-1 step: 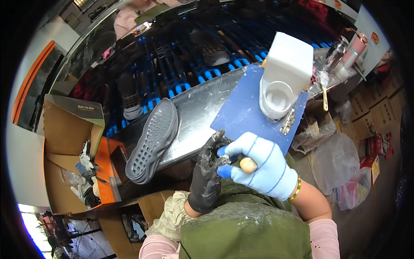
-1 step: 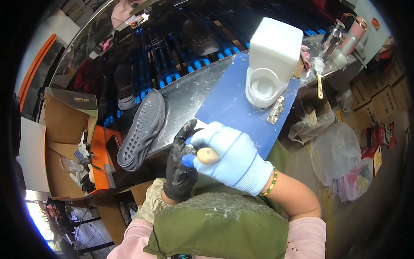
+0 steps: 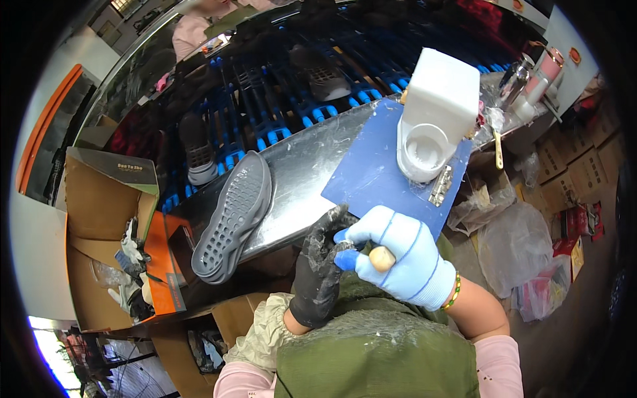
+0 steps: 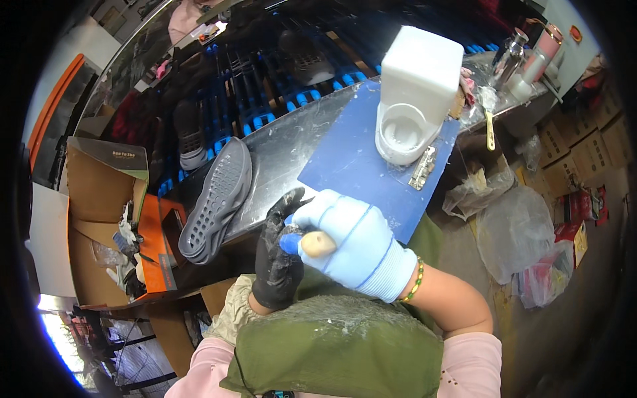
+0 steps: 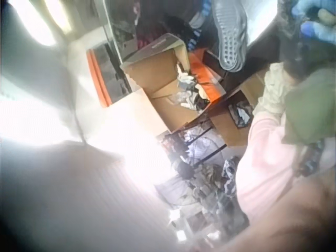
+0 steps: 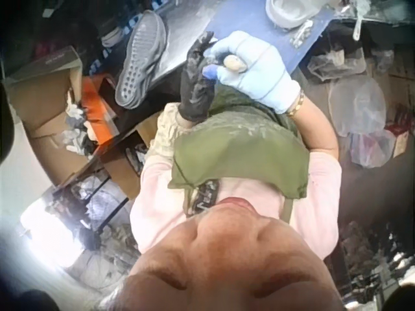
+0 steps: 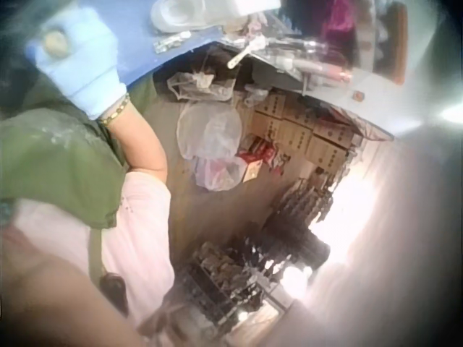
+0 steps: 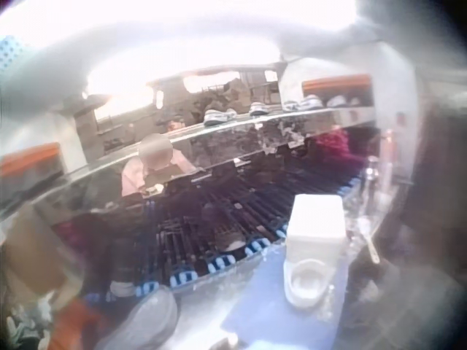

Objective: The person repeatedly brushes a white liquid onto the soles of gray slip-on shoes using a small brush. They dip the brush into a container, apply the liquid to the textured sole, and place the shoe on a conveyor belt. The process is repeated for multiple shoes.

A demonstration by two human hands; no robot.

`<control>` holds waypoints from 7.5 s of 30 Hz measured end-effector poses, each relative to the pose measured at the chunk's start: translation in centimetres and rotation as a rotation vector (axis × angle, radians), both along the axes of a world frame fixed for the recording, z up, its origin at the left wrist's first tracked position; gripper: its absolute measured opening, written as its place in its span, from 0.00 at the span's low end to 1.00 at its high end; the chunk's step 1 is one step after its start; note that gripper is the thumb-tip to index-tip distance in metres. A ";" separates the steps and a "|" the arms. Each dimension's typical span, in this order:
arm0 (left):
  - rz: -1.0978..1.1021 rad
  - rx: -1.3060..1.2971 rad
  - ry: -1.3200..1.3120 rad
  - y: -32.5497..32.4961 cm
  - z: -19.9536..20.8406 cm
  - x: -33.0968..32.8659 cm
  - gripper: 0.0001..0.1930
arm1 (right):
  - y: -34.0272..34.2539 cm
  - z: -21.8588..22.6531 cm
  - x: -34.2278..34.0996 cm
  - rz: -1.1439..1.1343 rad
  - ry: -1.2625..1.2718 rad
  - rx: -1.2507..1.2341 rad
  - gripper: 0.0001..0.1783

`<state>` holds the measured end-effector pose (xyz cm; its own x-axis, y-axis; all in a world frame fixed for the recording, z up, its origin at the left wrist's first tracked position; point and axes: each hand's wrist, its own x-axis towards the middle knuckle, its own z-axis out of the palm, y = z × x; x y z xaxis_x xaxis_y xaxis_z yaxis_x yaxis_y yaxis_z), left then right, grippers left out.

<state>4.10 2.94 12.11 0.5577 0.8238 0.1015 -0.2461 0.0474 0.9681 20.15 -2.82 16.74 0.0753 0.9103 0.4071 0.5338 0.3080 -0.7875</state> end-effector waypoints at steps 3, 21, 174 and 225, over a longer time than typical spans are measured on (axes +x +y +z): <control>0.075 0.214 0.189 -0.2 -0.4 -0.9 0.10 | -0.6 -0.4 0.4 -0.015 -0.100 0.124 0.13; -0.264 -0.100 0.241 -1.3 -5.0 -0.8 0.08 | -7.6 1.5 9.5 -0.481 0.685 0.139 0.14; -0.239 -0.745 -0.272 -6.2 -7.5 2.4 0.43 | -5.6 -4.8 -0.7 -0.118 -0.239 -0.163 0.17; -0.793 -0.754 -0.220 -9.5 -8.4 -3.2 0.53 | -14.0 -10.2 4.1 -0.728 -0.195 -0.021 0.08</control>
<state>0.95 -6.54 3.71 0.9844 0.1350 -0.1129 -0.0484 0.8243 0.5641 24.23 -16.78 6.54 0.5894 0.6659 0.4574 0.7269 -0.1901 -0.6599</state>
